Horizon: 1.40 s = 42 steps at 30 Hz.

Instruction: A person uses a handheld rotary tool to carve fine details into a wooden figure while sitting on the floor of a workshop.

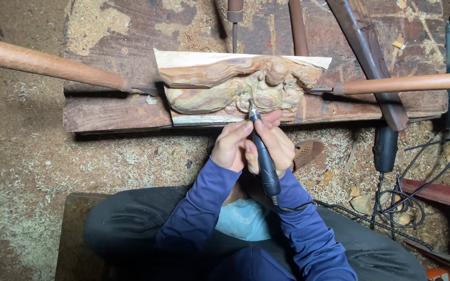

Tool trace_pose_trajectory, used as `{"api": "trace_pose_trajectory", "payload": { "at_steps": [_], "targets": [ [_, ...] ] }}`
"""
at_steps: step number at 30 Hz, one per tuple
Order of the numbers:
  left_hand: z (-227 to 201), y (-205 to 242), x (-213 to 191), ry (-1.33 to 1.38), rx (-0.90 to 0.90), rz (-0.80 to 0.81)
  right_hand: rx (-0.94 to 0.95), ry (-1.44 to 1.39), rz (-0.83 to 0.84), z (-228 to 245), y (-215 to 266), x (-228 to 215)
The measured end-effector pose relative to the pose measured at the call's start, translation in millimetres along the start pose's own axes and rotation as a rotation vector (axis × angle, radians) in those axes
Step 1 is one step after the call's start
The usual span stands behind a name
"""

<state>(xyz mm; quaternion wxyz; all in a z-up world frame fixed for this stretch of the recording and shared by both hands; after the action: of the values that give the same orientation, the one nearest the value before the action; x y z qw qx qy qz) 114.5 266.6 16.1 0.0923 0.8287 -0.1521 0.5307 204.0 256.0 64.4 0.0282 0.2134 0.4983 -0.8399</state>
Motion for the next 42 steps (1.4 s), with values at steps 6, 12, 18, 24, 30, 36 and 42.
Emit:
{"api": "trace_pose_trajectory", "payload": {
  "at_steps": [6,12,18,24,30,36,42],
  "targets": [
    [9,2,-6,-0.082,0.020,0.068,0.000,-0.006,-0.001,0,7,-3],
    [4,-2,-3,-0.042,0.025,0.034,-0.014,0.007,0.015,0,1,-4],
    [14,0,-11,-0.122,0.044,0.097,0.001,0.006,0.004,-6,18,-5],
    [15,-1,-13,-0.116,0.068,0.101,0.003,-0.019,0.025,-7,13,-6],
    [16,-1,-11,-0.138,0.055,0.113,-0.003,-0.012,0.014,-5,15,-8],
    [18,-1,-14,-0.141,0.057,0.117,-0.008,-0.028,0.004,-6,16,-8],
    [20,-2,-13,-0.130,0.057,0.116,-0.011,-0.024,-0.008,-7,15,-9]
  ]
}}
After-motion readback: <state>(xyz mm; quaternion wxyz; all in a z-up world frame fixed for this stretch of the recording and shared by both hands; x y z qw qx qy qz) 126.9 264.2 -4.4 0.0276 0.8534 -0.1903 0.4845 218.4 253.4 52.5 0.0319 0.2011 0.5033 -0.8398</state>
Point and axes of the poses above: each hand's wrist, its own y-axis away from the middle knuckle, its own x-axis out of the palm, z = x × y, the point moved 4 cm from there along -y, towards the middle knuckle, and after that the axes turned 11 degrees about z, right-handed, at the moved point
